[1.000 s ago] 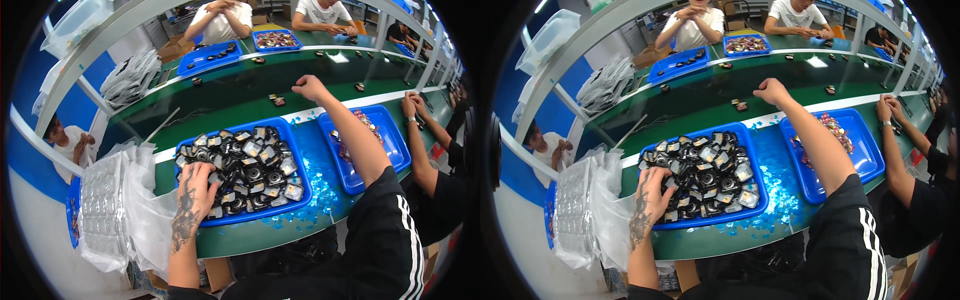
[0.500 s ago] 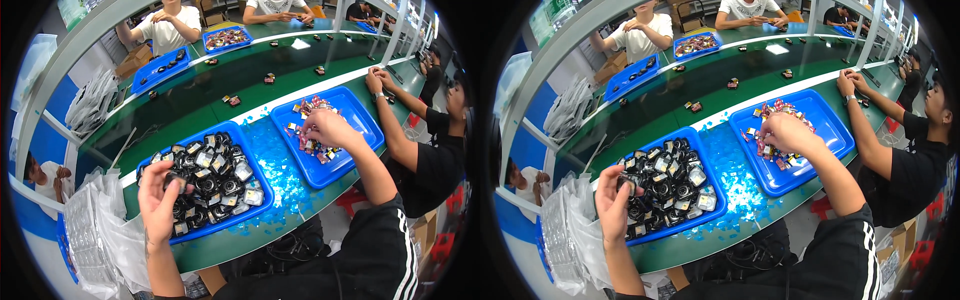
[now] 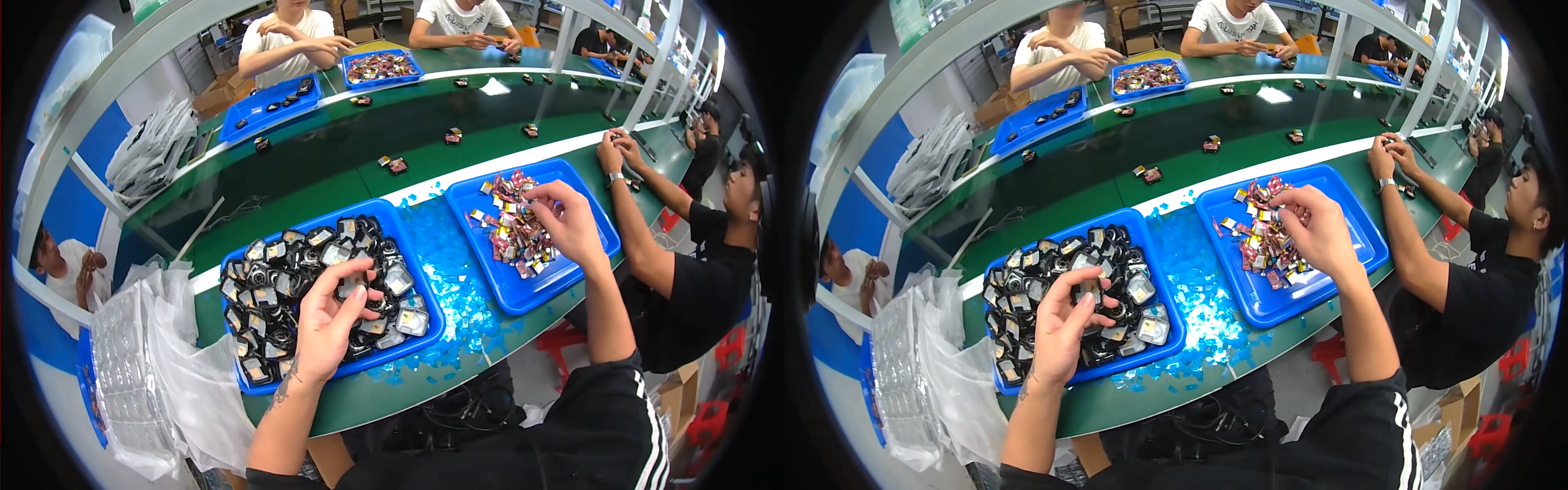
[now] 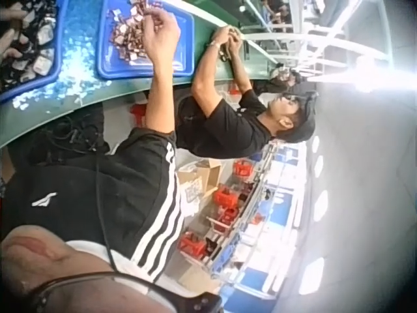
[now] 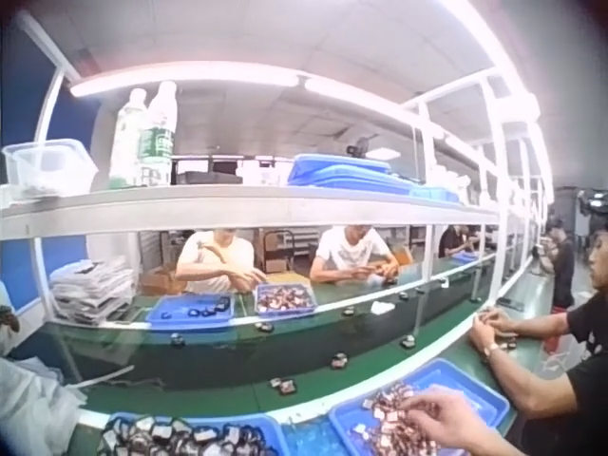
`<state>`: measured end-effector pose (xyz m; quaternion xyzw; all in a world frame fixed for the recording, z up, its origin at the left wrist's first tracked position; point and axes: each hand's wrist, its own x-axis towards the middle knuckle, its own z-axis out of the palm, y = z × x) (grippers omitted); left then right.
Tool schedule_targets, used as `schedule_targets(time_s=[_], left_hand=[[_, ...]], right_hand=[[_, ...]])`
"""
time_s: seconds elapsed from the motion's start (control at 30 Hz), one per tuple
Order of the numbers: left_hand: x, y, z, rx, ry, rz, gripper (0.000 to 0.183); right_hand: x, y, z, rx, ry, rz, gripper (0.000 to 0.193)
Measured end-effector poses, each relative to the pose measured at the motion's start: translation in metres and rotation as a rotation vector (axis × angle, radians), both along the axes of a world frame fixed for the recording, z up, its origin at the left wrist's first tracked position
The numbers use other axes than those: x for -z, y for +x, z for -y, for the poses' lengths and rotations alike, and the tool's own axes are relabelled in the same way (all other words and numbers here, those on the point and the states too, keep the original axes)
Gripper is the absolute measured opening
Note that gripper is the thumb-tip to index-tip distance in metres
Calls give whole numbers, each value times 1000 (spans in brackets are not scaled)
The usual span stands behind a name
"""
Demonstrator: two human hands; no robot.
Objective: Connecting screens and batteries to assemble smartwatch components at a factory workbench.
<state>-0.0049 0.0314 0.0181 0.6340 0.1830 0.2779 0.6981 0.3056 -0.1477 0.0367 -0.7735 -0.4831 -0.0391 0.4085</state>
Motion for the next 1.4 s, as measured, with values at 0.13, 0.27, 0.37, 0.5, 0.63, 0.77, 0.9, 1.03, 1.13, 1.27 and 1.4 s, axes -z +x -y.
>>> schedule_targets(time_s=[0.13, 0.27, 0.37, 0.5, 0.63, 0.77, 0.9, 1.03, 1.13, 1.27, 1.4], left_hand=[[10, 3, 3, 13, 165, -11, 21], [5, 10, 16, 104, 335, -143, 27], [14, 5, 17, 140, 407, -134, 20], [16, -1, 17, 54, 490, -171, 19], [21, -4, 19, -54, 630, -117, 18], [19, -2, 22, -46, 556, -139, 11], [20, -1, 22, -50, 385, -105, 11], [22, 0, 20, -31, 322, -71, 10], [18, -1, 23, -42, 352, -123, 9], [22, -2, 24, -88, 318, -27, 11], [19, 2, 23, -32, 217, -19, 11]], right_hand=[[7, -55, -11, -232, 93, -472, 12], [13, -121, -24, -459, 17, -754, 11], [12, -145, -38, -534, 44, -848, 13], [10, -152, -47, -513, 64, -813, 13], [14, -150, -47, -521, 8, -564, 11], [14, -157, -52, -462, 70, -593, 8], [19, -161, -55, -415, 91, -476, 11], [18, -163, -57, -389, 159, -124, 15], [23, -164, -58, -413, 175, 97, 17], [21, -155, -43, -415, 115, -343, 13], [26, -123, -39, -156, -228, 221, 23]])
